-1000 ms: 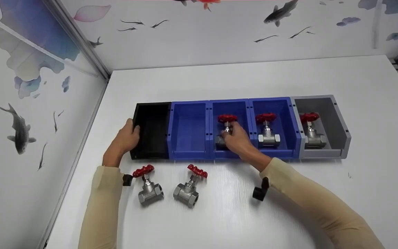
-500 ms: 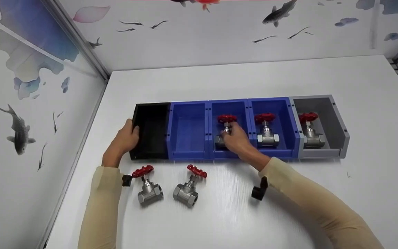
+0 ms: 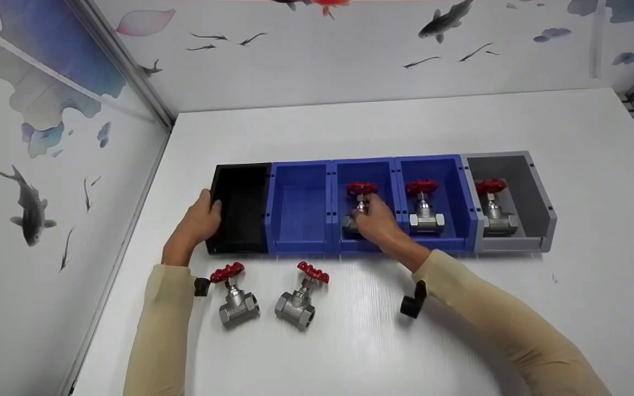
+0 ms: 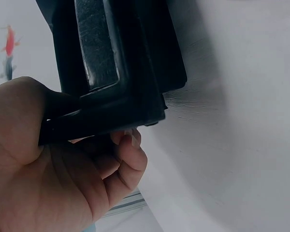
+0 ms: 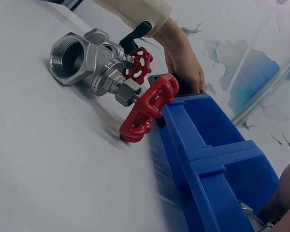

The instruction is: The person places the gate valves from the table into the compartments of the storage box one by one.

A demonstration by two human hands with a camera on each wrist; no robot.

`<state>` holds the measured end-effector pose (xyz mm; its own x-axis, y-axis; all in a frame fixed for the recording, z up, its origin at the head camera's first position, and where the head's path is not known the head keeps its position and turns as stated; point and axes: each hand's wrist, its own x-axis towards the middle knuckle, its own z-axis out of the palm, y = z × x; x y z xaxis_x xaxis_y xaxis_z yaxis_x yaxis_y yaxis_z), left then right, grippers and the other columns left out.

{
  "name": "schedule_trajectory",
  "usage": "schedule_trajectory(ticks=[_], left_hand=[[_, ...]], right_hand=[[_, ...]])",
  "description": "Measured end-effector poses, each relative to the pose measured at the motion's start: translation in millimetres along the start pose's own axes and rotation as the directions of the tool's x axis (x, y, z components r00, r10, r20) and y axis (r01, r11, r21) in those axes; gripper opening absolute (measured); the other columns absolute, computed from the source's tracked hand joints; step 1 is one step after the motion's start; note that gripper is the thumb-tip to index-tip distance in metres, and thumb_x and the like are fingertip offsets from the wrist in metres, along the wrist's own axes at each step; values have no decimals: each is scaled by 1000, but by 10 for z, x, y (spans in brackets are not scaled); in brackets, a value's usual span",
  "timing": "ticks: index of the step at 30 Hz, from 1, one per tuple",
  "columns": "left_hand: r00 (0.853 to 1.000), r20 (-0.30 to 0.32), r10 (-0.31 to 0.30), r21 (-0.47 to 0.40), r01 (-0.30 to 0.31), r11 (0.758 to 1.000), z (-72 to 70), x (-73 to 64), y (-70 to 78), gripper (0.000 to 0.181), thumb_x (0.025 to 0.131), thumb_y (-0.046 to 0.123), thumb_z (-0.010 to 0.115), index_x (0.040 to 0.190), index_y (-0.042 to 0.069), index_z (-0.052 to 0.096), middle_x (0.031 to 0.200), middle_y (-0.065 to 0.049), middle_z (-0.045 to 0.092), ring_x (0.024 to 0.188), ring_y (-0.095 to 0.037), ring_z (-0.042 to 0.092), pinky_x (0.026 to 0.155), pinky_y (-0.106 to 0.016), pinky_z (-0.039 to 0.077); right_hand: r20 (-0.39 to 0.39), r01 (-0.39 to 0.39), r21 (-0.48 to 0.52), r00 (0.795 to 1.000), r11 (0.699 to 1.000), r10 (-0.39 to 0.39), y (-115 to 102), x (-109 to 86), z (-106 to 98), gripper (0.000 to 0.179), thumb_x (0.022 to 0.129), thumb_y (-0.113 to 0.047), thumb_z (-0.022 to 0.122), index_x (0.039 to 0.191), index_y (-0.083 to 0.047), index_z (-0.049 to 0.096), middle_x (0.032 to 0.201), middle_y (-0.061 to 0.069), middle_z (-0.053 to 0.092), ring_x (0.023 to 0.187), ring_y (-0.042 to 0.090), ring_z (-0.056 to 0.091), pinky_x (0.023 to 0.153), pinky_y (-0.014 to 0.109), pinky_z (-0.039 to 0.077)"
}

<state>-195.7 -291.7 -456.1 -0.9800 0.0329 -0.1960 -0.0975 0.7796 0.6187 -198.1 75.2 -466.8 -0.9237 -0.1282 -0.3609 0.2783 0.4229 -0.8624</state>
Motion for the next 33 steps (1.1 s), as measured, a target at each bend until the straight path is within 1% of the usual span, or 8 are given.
schedule_trajectory(ticks=[4, 9, 13, 20, 24, 26, 31, 33], left_hand=[[1000, -7, -1, -4, 1, 1000, 0, -10, 15, 32, 107, 18, 28, 127, -6, 36, 116, -27, 51, 100, -35, 51, 90, -52, 42], [1000, -16, -2, -2, 2, 1000, 6, -11, 20, 32, 107, 18, 29, 126, -6, 36, 116, -28, 51, 100, -36, 51, 90, -53, 42], [1000, -20, -7, -6, 7, 1000, 11, -4, 14, 32, 107, 18, 29, 127, -6, 36, 118, -28, 52, 102, -36, 52, 91, -53, 43], [1000, -17, 6, 9, -6, 1000, 8, -1, -18, 34, 107, 20, 28, 129, -6, 37, 118, -28, 53, 101, -36, 54, 90, -52, 44], [1000, -16, 7, 1, -7, 1000, 7, 3, -25, 34, 107, 20, 28, 129, -6, 36, 117, -28, 53, 100, -36, 54, 88, -51, 44], [1000, -15, 7, -3, -7, 1000, 7, 3, -24, 34, 107, 20, 28, 128, -6, 36, 116, -28, 53, 99, -36, 54, 88, -51, 45], [1000, -14, 1, -4, -1, 1000, 8, -6, -8, 35, 108, 20, 27, 129, -6, 36, 116, -27, 52, 100, -35, 54, 88, -51, 44], [1000, -17, -3, -4, 3, 1000, 5, -7, -2, 34, 108, 20, 28, 128, -6, 37, 115, -27, 52, 99, -35, 54, 88, -51, 44]], right_hand=[[4, -13, -12, 1000, 1000, 13, 5, 12, -6, 63, 102, -15, 52, 153, 3, 21, 153, 24, 35, 141, 36, 34, 115, 48, 29], [-13, 3, -35, 1000, 999, -3, -2, 19, -7, 61, 100, -14, 54, 151, 4, 26, 146, 24, 43, 137, 35, 39, 114, 47, 32], [-3, -4, -37, 1000, 999, 3, -8, 2, -11, 65, 101, -15, 53, 154, 4, 20, 151, 24, 37, 141, 35, 33, 116, 48, 28], [-5, 16, -52, 1000, 999, -16, 5, 9, -7, 65, 100, -13, 50, 154, 6, 19, 154, 25, 34, 140, 34, 34, 114, 46, 30], [-6, 12, -77, 1000, 997, -13, -9, -4, -8, 68, 100, -15, 49, 155, 5, 15, 158, 25, 26, 146, 35, 24, 118, 46, 23], [-9, 19, -91, 1000, 996, -19, -12, -7, -11, 66, 100, -14, 49, 154, 6, 17, 157, 25, 27, 146, 35, 24, 118, 46, 23], [-20, 35, -107, 999, 994, -38, -13, -15, -12, 53, 99, -12, 49, 147, 5, 32, 145, 25, 44, 134, 35, 41, 112, 48, 33], [-21, 35, -104, 999, 994, -37, -14, -19, -9, 49, 99, -12, 49, 143, 5, 37, 140, 24, 49, 129, 34, 45, 110, 48, 36]])
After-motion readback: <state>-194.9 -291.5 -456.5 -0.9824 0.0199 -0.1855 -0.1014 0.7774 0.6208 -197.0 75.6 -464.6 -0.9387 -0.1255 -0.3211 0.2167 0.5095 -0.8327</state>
